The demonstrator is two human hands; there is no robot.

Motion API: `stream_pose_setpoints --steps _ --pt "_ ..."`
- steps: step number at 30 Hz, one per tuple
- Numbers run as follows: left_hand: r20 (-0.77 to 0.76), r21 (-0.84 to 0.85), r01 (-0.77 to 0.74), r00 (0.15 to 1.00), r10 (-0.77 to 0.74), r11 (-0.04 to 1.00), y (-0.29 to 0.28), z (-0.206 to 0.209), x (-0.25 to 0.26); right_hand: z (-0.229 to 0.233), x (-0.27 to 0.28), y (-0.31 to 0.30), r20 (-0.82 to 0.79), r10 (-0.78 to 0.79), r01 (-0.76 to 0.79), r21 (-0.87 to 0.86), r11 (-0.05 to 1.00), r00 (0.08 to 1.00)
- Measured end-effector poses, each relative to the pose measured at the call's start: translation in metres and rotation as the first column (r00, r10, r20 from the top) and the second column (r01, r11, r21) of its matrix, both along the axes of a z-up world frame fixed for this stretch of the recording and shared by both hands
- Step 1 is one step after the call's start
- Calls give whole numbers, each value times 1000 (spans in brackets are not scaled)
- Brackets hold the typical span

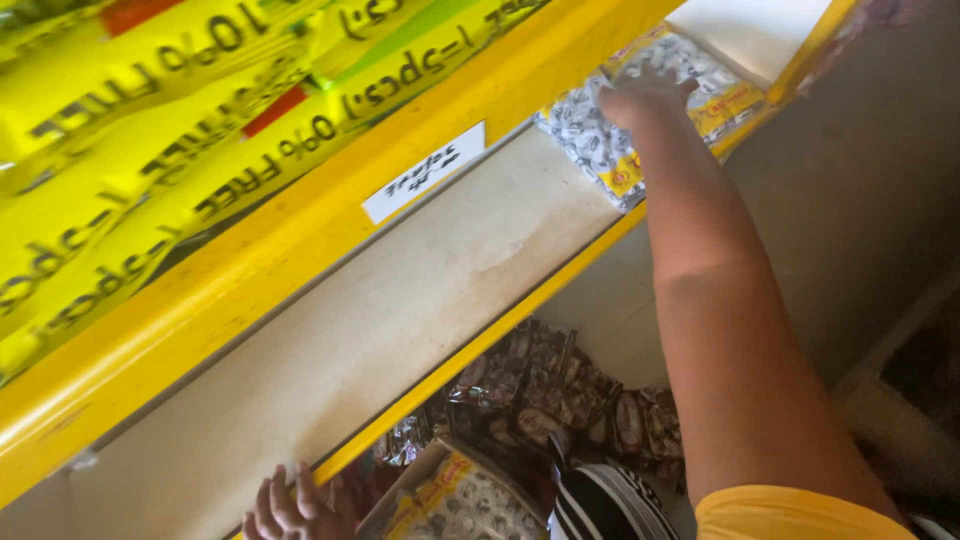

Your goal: The person sits on the floor and repeatedly picks up packs of candies from a cardboard box, placing them onto a yellow shelf above. They arrange the packs in neat rows, filling the available space on the shelf.

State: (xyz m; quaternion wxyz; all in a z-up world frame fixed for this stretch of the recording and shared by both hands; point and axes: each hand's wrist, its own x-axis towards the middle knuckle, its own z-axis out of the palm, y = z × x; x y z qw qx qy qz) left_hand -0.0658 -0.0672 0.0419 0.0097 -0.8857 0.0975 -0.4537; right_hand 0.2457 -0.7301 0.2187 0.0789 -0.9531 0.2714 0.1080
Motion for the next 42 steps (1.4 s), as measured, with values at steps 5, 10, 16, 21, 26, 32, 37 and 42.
stream_pose_setpoints --steps 5,10,16,21,26,32,37,42 --pt "-18 15 -53 998 53 998 -8 13 6 -26 11 45 156 160 -144 -107 984 975" --pt "-319 122 -94 939 128 988 -10 44 -8 -32 -29 77 89 123 -117 -76 990 988" --pt "-462 -3 -100 883 87 995 -7 52 -20 -66 -62 114 225 226 -206 -108 973 948" --pt "-741 -40 -83 671 26 996 -1 78 -31 -36 -106 170 177 165 -149 -98 984 970" --pt "-738 -239 -37 657 -156 970 22 95 -60 3 -217 313 131 227 -253 245 936 965" --pt "-666 -536 -263 716 -210 802 62 48 -164 -44 -334 402 206 728 -756 213 619 654" --pt "-595 -558 -349 800 -71 753 70 -9 -239 -65 -414 451 19 765 -622 595 509 644" --pt "-642 -735 -576 761 -94 358 55 15 -262 -115 -476 499 -103 609 -265 834 483 786"
